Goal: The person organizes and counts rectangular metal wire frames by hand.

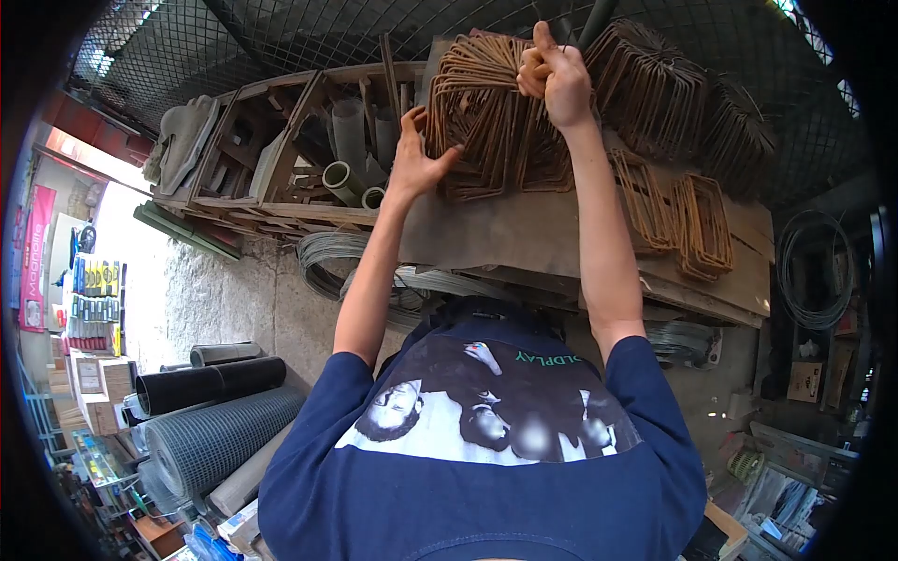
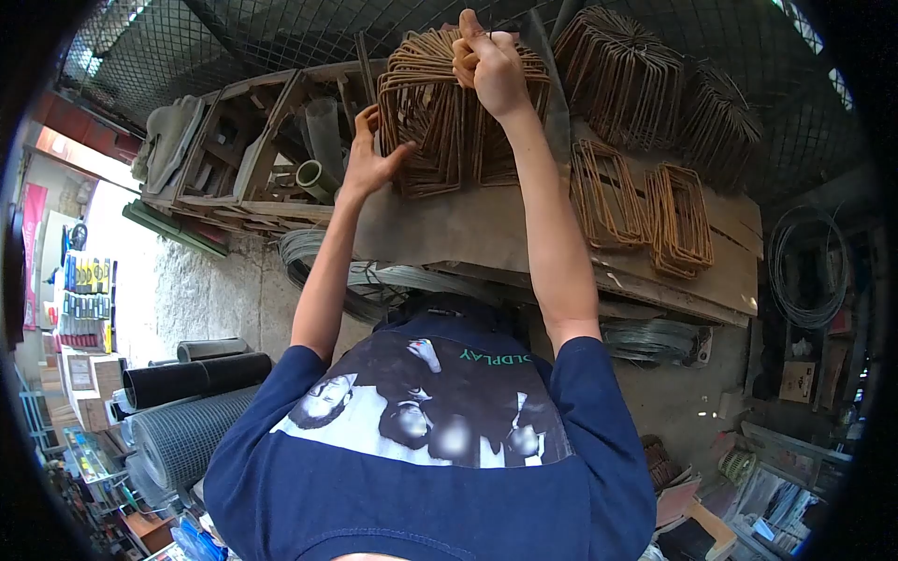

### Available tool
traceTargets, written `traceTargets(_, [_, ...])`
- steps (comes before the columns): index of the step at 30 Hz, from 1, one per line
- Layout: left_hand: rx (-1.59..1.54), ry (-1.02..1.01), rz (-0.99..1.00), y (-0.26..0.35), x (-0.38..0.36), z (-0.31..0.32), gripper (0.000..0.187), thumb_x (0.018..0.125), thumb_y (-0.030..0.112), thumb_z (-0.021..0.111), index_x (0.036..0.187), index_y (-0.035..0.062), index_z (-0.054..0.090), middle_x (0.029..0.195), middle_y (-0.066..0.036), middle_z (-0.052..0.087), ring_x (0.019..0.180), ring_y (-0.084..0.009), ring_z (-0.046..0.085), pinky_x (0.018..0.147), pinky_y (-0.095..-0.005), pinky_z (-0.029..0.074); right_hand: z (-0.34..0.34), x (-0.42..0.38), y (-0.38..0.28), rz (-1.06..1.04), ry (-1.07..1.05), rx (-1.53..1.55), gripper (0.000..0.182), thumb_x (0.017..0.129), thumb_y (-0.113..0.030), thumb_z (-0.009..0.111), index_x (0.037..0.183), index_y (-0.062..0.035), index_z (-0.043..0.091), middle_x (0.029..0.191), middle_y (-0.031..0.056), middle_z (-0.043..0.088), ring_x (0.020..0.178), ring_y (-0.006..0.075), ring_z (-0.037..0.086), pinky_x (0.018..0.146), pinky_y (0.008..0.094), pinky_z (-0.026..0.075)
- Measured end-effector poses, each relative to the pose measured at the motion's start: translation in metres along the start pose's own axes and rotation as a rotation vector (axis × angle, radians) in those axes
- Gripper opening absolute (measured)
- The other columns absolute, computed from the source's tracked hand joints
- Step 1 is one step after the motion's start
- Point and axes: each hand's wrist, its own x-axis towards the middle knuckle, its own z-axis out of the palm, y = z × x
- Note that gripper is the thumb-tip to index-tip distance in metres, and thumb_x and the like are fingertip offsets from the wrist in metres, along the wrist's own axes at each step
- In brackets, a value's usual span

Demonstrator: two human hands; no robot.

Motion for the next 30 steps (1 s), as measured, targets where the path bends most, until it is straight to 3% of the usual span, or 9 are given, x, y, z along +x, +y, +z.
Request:
traceTargets(2, [0.007, -0.065, -0.004, -0.013, 0.008, -0.003, 0.078, 0.068, 0.026, 0.076, 0.126, -0.0012, 0.032, 0.121, -0.024, 0.05, 0.114, -0.0382, 0.051, 0.097, -0.0421, 0.04, 0.0, -0.002, 0.001, -0.001, 0.002, -0.016, 0.068, 0.099, -0.05, 0.034, 0.046, -0.0089, 0.027, 0.042, 0.0, 0.022, 0.038, 0.0106, 0.02, 0.042, 0.0293, 0.019])
traceTargets(4, [0.208, -0.12, 0.233, -0.033, 0.01, 0.001, 0.081, 0.065, 0.029, 0.075, 0.127, -0.0024, 0.033, 0.119, -0.024, 0.051, 0.114, -0.0385, 0.05, 0.098, -0.0427, 0.039, -0.001, -0.001, 0.001, -0.004, 0.004, -0.032, 0.068, 0.099, -0.05, 0.034, 0.045, -0.0089, 0.027, 0.042, -0.0001, 0.022, 0.038, 0.0106, 0.019, 0.042, 0.0294, 0.019])
traceTargets(11, [-0.039, -0.25, 0.015, -0.03, 0.029, -0.012, 0.081, 0.059, 0.032, 0.072, 0.122, -0.0024, 0.034, 0.116, -0.024, 0.049, 0.112, -0.0396, 0.046, 0.094, -0.0459, 0.037, 0.001, -0.003, -0.005, 0.009, -0.006, -0.014, 0.067, 0.098, -0.051, 0.036, 0.046, -0.01, 0.026, 0.041, 0.0, 0.024, 0.037, 0.0102, 0.02, 0.042, 0.0291, 0.021])
traceTargets(13, [0.219, -0.123, 0.177, -0.038, 0.03, -0.015, 0.081, 0.058, 0.036, 0.071, 0.121, -0.0011, 0.034, 0.114, -0.023, 0.047, 0.106, -0.0393, 0.047, 0.091, -0.047, 0.036, 0.0, -0.005, -0.007, 0.038, -0.009, -0.017, 0.067, 0.098, -0.051, 0.037, 0.046, -0.0102, 0.026, 0.041, 0.0, 0.024, 0.037, 0.0102, 0.02, 0.042, 0.029, 0.021])
traceTargets(16, [0.19, -0.084, 0.253, -0.045, 0.035, -0.016, 0.083, 0.058, 0.039, 0.071, 0.122, 0.0006, 0.036, 0.115, -0.021, 0.046, 0.104, -0.0386, 0.046, 0.091, -0.047, 0.036, 0.001, -0.01, -0.005, 0.056, -0.012, 0.029, 0.066, 0.098, -0.05, 0.037, 0.047, -0.0106, 0.026, 0.041, -0.0008, 0.023, 0.037, 0.0099, 0.02, 0.042, 0.0293, 0.02])
traceTargets(22, [0.124, -0.068, 0.221, -0.049, 0.029, -0.005, 0.091, 0.064, 0.057, 0.072, 0.129, 0.0035, 0.037, 0.121, -0.015, 0.044, 0.114, -0.0339, 0.043, 0.1, -0.044, 0.029, 0.002, -0.003, -0.005, 0.03, -0.01, 0.029, 0.064, 0.1, -0.047, 0.035, 0.048, -0.0099, 0.026, 0.043, -0.0011, 0.02, 0.037, 0.0102, 0.018, 0.042, 0.0298, 0.019])
traceTargets(24, [0.257, 0.118, 0.281, -0.046, 0.024, 0.0, 0.092, 0.064, 0.056, 0.073, 0.132, 0.0047, 0.035, 0.124, -0.015, 0.043, 0.119, -0.0338, 0.04, 0.105, -0.0451, 0.024, 0.003, -0.002, -0.007, 0.037, -0.011, 0.033, 0.065, 0.1, -0.047, 0.035, 0.047, -0.0098, 0.027, 0.042, -0.0011, 0.021, 0.037, 0.0102, 0.018, 0.042, 0.0299, 0.019])
traceTargets(26, [0.271, 0.1, 0.303, -0.049, 0.03, 0.0, 0.101, 0.062, 0.055, 0.075, 0.137, 0.0047, 0.031, 0.129, -0.016, 0.044, 0.122, -0.0328, 0.041, 0.106, -0.0436, 0.027, 0.003, -0.002, -0.009, 0.047, -0.012, 0.031, 0.065, 0.099, -0.048, 0.035, 0.047, -0.0096, 0.027, 0.042, -0.0012, 0.021, 0.037, 0.0101, 0.018, 0.042, 0.0299, 0.02])
traceTargets(30, [-0.182, -0.227, 0.062, -0.042, 0.035, -0.005, 0.102, 0.061, 0.05, 0.078, 0.138, 0.0025, 0.031, 0.131, -0.018, 0.048, 0.121, -0.0316, 0.047, 0.103, -0.0403, 0.035, 0.003, -0.002, -0.005, 0.01, -0.016, 0.015, 0.066, 0.099, -0.049, 0.035, 0.047, -0.0094, 0.028, 0.042, -0.0008, 0.022, 0.037, 0.0104, 0.018, 0.041, 0.03, 0.019])
